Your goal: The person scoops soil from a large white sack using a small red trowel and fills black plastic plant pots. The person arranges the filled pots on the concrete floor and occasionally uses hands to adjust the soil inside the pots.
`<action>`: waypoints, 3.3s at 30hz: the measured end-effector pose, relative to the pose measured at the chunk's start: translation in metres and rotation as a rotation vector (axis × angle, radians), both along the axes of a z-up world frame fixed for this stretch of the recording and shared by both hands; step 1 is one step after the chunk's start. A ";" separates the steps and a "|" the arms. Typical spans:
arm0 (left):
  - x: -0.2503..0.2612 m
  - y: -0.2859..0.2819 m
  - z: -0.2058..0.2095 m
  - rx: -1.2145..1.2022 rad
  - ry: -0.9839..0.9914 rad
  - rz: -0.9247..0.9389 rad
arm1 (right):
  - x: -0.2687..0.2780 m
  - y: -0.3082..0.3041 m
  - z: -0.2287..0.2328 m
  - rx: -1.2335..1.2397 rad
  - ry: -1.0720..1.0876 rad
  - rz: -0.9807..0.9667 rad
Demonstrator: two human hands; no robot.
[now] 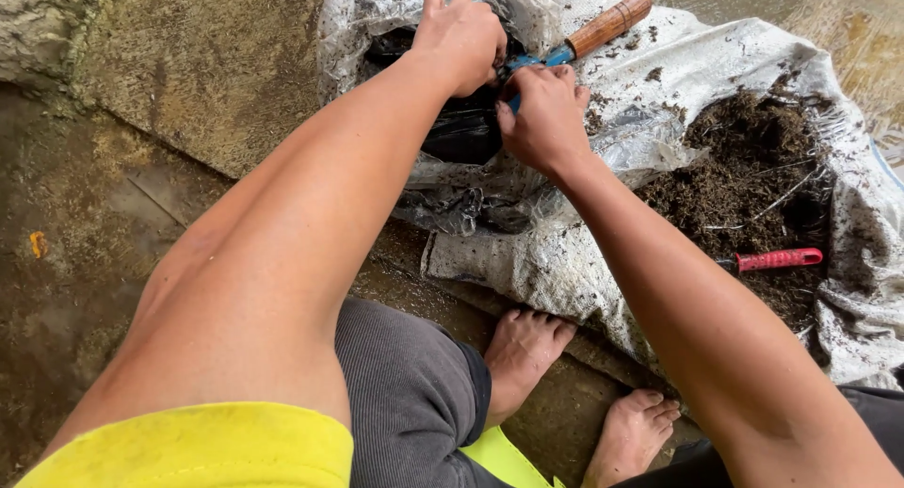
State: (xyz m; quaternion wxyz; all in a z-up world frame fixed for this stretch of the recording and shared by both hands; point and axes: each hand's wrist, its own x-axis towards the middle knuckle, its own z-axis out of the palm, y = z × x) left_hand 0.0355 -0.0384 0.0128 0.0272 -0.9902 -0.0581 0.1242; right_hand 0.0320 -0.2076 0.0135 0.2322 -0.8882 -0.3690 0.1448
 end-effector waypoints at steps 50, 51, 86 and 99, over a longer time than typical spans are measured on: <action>0.043 -0.230 0.078 -0.504 -0.062 -0.126 | 0.029 -0.236 0.099 0.021 0.604 -0.968; 0.044 -0.242 0.077 -0.492 -0.072 -0.048 | 0.030 -0.244 0.099 0.030 0.582 -0.958; 0.038 -0.352 0.044 -0.654 0.269 0.207 | 0.026 -0.346 0.036 0.422 0.581 -1.024; 0.057 -0.349 0.014 -0.929 0.350 0.108 | 0.021 -0.339 0.065 0.475 0.694 -0.989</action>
